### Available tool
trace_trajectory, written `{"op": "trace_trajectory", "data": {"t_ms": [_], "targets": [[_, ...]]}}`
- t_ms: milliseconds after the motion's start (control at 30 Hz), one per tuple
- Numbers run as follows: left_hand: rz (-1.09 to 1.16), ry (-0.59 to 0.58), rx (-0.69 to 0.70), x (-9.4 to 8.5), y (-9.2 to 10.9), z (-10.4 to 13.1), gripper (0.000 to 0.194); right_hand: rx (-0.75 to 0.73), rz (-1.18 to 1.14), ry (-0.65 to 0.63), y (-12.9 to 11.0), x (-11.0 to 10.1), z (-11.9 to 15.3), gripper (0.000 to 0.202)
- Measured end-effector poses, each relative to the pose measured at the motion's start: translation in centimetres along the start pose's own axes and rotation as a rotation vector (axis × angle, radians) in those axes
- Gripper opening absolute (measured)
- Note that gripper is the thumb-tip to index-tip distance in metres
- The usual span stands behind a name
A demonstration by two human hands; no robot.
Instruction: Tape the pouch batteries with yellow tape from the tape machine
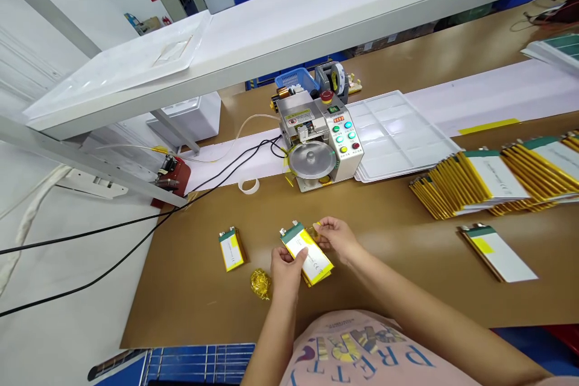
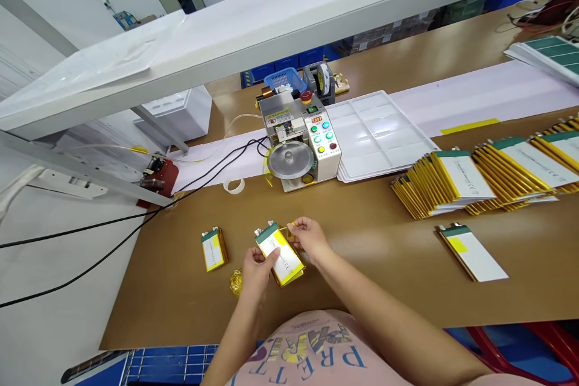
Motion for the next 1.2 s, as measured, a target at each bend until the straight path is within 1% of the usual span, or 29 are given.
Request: {"op": "trace_trajectory", "data": {"t_ms": [67, 133, 267, 367, 433, 533, 633, 700, 767, 867, 933, 1000, 1067, 1133, 1200], "targets": [[0.029, -0.003, -0.006, 0.1, 0.1, 0.2, 0.044, -0.071, -0.015, 0.057, -0.3, 0.0, 0.2, 0.038], [0.038, -0.005, -0.004, 0.1, 0.1, 0.3, 0.044, -0.105, -0.025, 0.1, -0.6, -0.1, 0.5, 0.037], [0.061, -0.005, 0.003, -0.1, -0.2, 0.3, 0.042, -0.046, -0.044, 0.119, -0.4, -0.2, 1.1, 0.039], [0.094, 0.006, 0.038, -0.2, -0.2, 0.5, 0.04, -0.062, -0.04, 0.134, -0.8, -0.3, 1.8, 0.038], [0.128, 0.012, 0.045, -0.2, -0.1, 0.6, 0.041, -0.058, -0.034, 0.119, -0.9, 0.0, 2.1, 0.037], [0.232, -0.007, -0.003, -0.2, -0.1, 0.7, 0.041, -0.04, -0.008, 0.076, -1.1, 0.8, 2.5, 0.035], [0.37, -0.019, -0.041, -0.8, 0.3, 0.8, 0.043, -0.068, 0.006, 0.042, -1.9, 1.9, 3.3, 0.033], [0.455, -0.06, -0.03, -1.5, 1.2, 1.2, 0.045, -0.093, -0.014, -0.016, -2.9, 3.0, 4.1, 0.034], [0.56, -0.137, -0.011, -2.1, 2.5, 1.7, 0.047, -0.122, -0.021, -0.094, -4.1, 4.6, 5.2, 0.034], [0.721, -0.265, 0.015, -2.8, 4.2, 2.8, 0.045, -0.181, 0.065, -0.187, -6.0, 7.0, 7.0, 0.034], [0.791, -0.309, 0.029, -3.3, 4.9, 3.4, 0.045, -0.189, 0.11, -0.256, -6.5, 8.7, 8.2, 0.034], [0.853, -0.299, 0.031, -4.0, 4.9, 3.9, 0.046, -0.128, 0.113, -0.373, -6.0, 10.6, 9.2, 0.035], [0.937, -0.266, 0.027, -4.6, 4.5, 4.5, 0.043, -0.027, 0.112, -0.497, -4.8, 12.0, 10.4, 0.034], [1.039, -0.258, 0.021, -5.0, 4.2, 5.5, 0.039, 0.059, 0.168, -0.577, -3.3, 12.6, 11.5, 0.034], [1.135, -0.264, 0.013, -5.4, 3.9, 6.3, 0.038, 0.107, 0.251, -0.592, -2.1, 12.5, 12.1, 0.037]]}}
Point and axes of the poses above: each hand's wrist, its own z-axis away from the middle knuckle, its own x-axis out of the palm, y = z × x, the point moved 8 cm from there along -z, towards the middle knuckle, and after that the axes turned 10 degrees about z, right-handed, at the moved point
